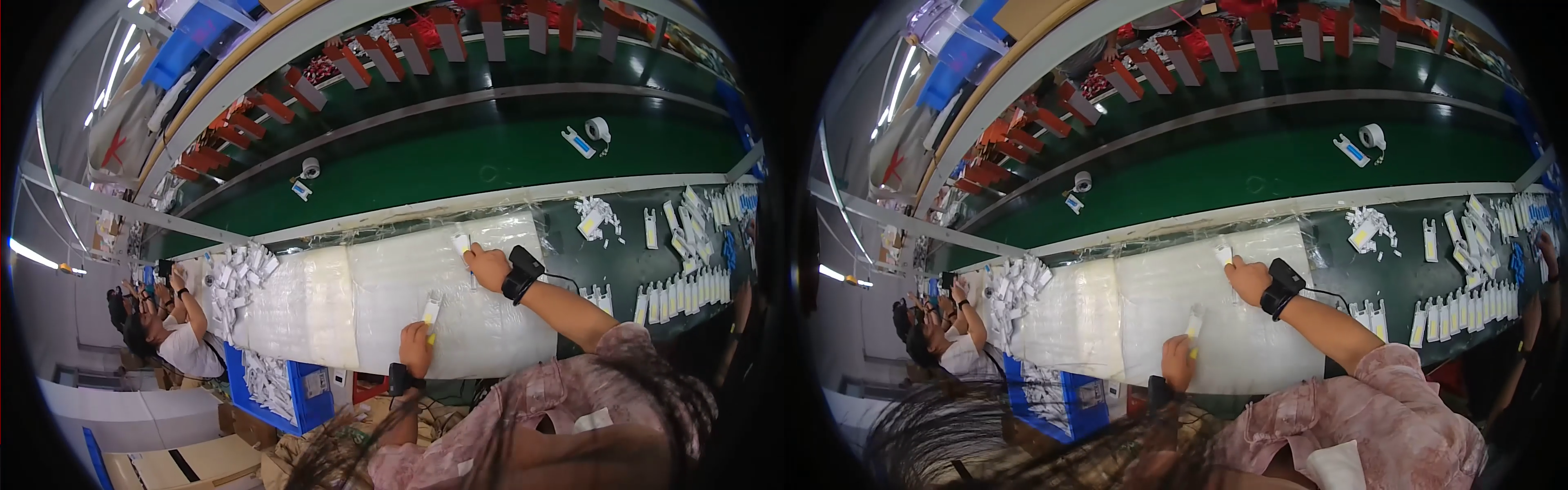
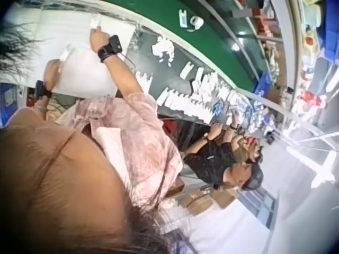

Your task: The person picks up a small white component and places it onto a white plastic housing, then uses a blue pen to press it into place before setting the assembly aside.

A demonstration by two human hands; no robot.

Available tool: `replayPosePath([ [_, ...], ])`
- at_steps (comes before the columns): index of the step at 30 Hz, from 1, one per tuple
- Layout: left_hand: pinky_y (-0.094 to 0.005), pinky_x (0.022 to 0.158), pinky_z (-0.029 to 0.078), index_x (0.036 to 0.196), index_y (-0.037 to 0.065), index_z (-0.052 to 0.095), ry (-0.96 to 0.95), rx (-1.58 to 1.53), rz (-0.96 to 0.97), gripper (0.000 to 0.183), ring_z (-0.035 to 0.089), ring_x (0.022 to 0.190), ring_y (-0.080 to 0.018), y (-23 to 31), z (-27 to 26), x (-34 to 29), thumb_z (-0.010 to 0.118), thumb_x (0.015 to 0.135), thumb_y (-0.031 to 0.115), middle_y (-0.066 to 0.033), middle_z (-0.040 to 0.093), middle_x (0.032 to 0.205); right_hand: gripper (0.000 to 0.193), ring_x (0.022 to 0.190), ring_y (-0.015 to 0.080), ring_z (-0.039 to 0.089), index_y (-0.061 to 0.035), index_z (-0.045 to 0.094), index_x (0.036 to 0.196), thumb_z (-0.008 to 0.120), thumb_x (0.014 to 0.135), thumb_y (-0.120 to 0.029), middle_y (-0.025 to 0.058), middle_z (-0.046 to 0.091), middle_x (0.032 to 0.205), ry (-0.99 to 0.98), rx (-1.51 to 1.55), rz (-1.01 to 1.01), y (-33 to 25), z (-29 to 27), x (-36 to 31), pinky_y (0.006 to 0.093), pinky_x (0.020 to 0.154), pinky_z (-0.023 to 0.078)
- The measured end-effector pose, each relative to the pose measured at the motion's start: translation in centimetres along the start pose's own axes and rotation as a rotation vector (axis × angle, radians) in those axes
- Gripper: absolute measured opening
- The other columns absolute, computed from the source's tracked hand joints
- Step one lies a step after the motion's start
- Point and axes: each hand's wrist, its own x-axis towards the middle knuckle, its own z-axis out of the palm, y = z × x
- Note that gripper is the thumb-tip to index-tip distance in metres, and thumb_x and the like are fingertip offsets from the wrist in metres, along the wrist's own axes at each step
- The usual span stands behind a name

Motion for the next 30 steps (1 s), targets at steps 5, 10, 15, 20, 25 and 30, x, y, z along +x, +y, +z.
replayPosePath([
  [5,-0.0432,0.095,0.05,0.108,0.002,0.066,-0.056,0.077,0.053,0.035,0.059,0.109,-0.0365,-1.0,1.1,0.1,0.067,0.073,-0.003,-0.0158,0.064,0.116,0.008,0.081,0.0365,0.065,-0.009,0.059,0.092,0.063,0.086,-0.011,0.0134,0.059,0.091,0.093,0.232,-0.144,3.1,-1.1,-3.8,0.0482,0.069,0.051],
  [10,-0.0443,0.086,0.05,0.101,0.004,0.069,0.051,0.103,0.044,0.034,0.061,0.096,-0.0352,0.5,0.5,0.9,0.062,0.07,-0.007,-0.0147,0.067,0.102,0.011,0.085,0.0351,0.062,-0.0113,0.058,0.095,0.064,0.086,-0.01,0.0099,0.059,0.095,0.196,0.395,-0.136,6.4,-7.8,-12.1,0.0448,0.073,0.049],
  [15,-0.0468,0.076,0.044,0.098,0.006,0.07,-0.035,0.075,0.098,0.03,0.057,0.084,-0.0355,9.5,2.0,4.3,0.062,0.07,-0.005,-0.0134,0.062,0.088,0.012,0.08,0.0314,0.062,-0.009,0.063,0.09,0.068,0.08,-0.006,0.0078,0.061,0.089,0.298,0.158,0.064,12.3,-12.8,-24.7,0.0414,0.069,0.05],
  [20,-0.0443,0.08,0.044,0.098,0.007,0.068,-0.13,-0.144,0.401,0.031,0.057,0.087,-0.0299,20.7,7.9,5.7,0.063,0.069,0.001,-0.0091,0.059,0.087,0.011,0.08,0.0285,0.061,-0.013,0.063,0.089,0.067,0.079,-0.013,0.0063,0.057,0.088,0.206,-0.059,0.222,17.0,-11.7,-34.4,0.0412,0.073,0.048],
  [25,-0.0398,0.084,0.046,0.106,0.01,0.065,-0.614,0.163,0.375,0.024,0.058,0.094,-0.026,26.2,10.7,4.2,0.059,0.083,0.013,-0.0073,0.059,0.096,0.008,0.082,0.0262,0.061,-0.0141,0.06,0.086,0.064,0.079,-0.018,0.0055,0.055,0.085,0.06,-0.191,0.09,18.6,-11.0,-37.0,0.0393,0.075,0.047],
  [30,-0.0405,0.079,0.047,0.105,0.011,0.066,-0.55,0.055,0.323,0.025,0.059,0.094,-0.0279,26.4,14.0,2.6,0.059,0.082,0.01,-0.0077,0.06,0.098,0.009,0.091,0.0229,0.058,-0.0141,0.06,0.086,0.064,0.079,-0.018,0.0033,0.054,0.089,0.038,-0.096,0.01,18.6,-10.9,-36.9,0.0369,0.084,0.045],
])
